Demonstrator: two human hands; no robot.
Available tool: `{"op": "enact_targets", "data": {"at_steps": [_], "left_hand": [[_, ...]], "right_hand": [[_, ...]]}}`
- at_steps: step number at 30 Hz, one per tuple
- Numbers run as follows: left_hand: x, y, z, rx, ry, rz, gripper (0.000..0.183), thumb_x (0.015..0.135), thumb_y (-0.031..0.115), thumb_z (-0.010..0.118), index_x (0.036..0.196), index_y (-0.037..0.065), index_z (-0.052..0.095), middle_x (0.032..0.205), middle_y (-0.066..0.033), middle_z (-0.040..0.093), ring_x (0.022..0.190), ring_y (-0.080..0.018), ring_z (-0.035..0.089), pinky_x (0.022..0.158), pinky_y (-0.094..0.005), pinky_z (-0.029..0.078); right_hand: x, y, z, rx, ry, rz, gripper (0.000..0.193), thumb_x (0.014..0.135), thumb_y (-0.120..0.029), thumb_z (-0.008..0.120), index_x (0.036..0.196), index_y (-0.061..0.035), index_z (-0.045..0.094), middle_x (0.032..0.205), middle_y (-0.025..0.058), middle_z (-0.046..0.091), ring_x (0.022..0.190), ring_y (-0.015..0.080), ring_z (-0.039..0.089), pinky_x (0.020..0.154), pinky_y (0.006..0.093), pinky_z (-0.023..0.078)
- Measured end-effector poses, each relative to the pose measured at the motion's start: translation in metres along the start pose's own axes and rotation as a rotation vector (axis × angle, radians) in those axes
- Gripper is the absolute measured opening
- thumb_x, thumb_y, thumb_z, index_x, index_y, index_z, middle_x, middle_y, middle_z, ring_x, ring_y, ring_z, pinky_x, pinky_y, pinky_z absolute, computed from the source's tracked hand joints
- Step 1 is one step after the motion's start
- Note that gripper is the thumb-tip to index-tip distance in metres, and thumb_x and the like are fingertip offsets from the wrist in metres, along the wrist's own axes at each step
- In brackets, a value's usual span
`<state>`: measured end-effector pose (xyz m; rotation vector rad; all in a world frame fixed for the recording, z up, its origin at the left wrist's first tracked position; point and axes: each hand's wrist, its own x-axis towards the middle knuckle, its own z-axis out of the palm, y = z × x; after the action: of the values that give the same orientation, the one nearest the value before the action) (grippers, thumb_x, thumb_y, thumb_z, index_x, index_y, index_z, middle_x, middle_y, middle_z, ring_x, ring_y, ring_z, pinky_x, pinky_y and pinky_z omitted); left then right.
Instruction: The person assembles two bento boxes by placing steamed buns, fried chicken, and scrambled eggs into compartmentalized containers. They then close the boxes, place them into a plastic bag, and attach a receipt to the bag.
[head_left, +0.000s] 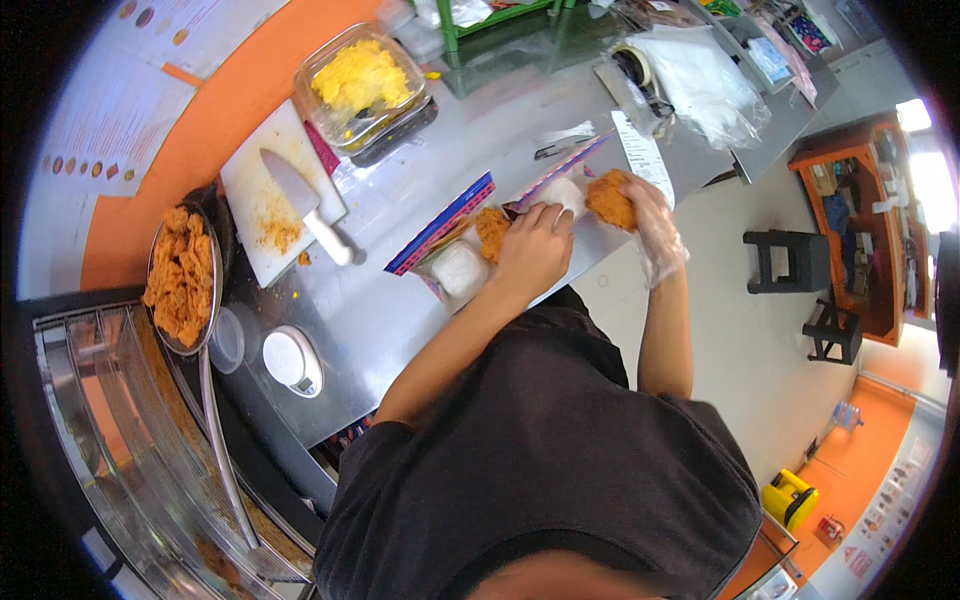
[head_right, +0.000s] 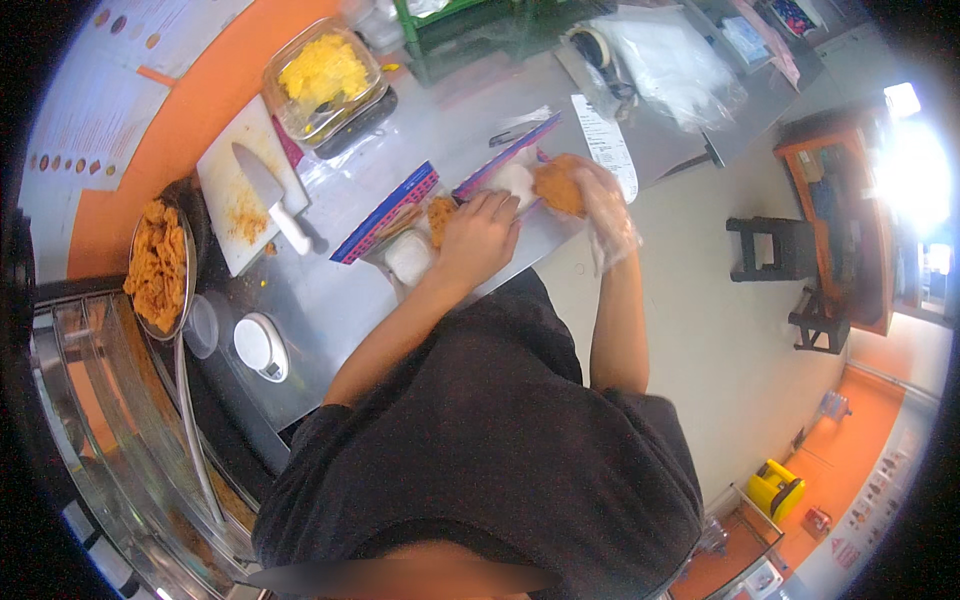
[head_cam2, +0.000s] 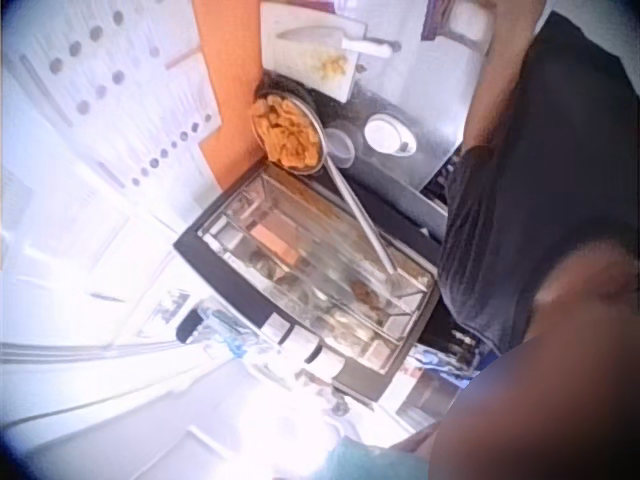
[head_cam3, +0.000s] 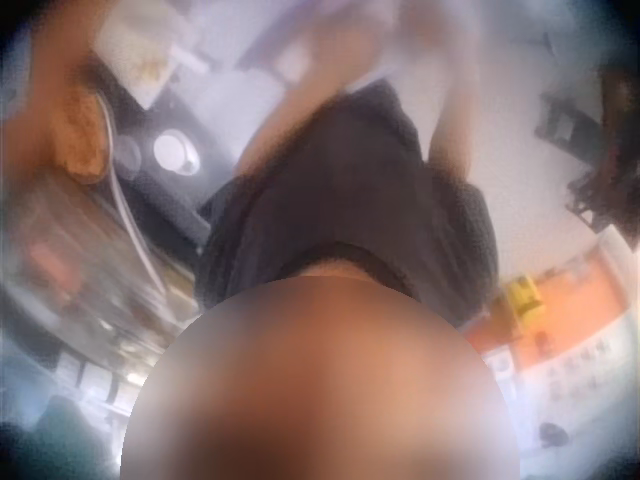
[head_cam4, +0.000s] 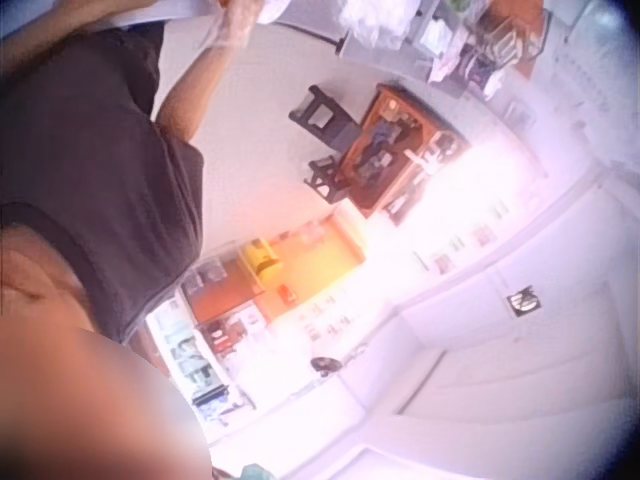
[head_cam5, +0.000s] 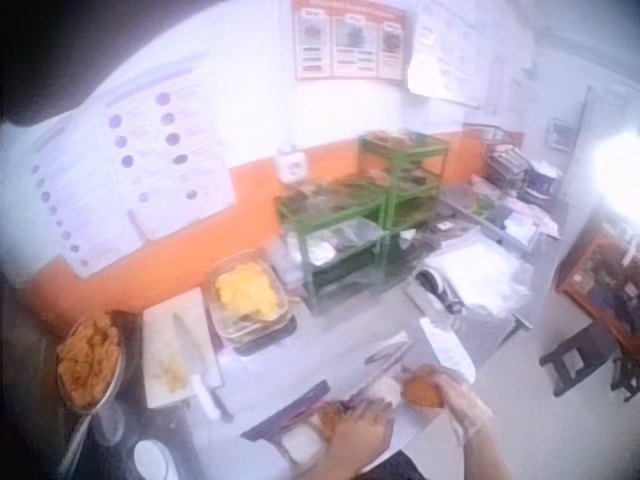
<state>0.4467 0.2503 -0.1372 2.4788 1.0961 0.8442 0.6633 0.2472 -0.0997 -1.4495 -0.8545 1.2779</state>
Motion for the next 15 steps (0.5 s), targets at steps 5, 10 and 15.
{"op": "enact_targets", "data": {"at_steps": [5,10,15], "left_hand": [[0.012,0.006,0.029,0.198,-0.122,-0.082,0.034,0.089,0.027,0.071,0.111,0.002,0.069,0.125,-0.0201,0.063,0.122,-0.0402,0.057,0.097,-0.0494,0.053],[0.011,0.003,0.035,0.212,-0.138,-0.167,0.035,0.091,0.031,0.070,0.115,0.005,0.068,0.116,-0.0163,0.063,0.111,-0.0386,0.061,0.091,-0.0487,0.056],[0.032,0.017,0.041,0.233,-0.028,-0.282,0.028,0.088,0.030,0.073,0.102,0.005,0.070,0.117,-0.0137,0.065,0.109,-0.0378,0.062,0.085,-0.0487,0.057]], "right_hand": [[0.048,0.025,0.022,0.181,-0.072,0.222,0.049,0.092,-0.022,0.063,0.131,0.0081,0.060,0.121,0.0162,0.068,0.106,0.0249,0.067,0.090,0.0376,0.056],[0.090,0.053,0.028,0.041,-0.196,0.109,0.042,0.092,-0.019,0.065,0.125,0.0063,0.063,0.105,0.0171,0.071,0.103,0.0319,0.068,0.093,0.0393,0.054],[0.103,0.045,0.015,-0.662,-0.193,-0.289,0.041,0.096,-0.019,0.058,0.127,0.0084,0.060,0.106,0.0289,0.067,0.102,0.0475,0.065,0.094,0.0488,0.053]]}}
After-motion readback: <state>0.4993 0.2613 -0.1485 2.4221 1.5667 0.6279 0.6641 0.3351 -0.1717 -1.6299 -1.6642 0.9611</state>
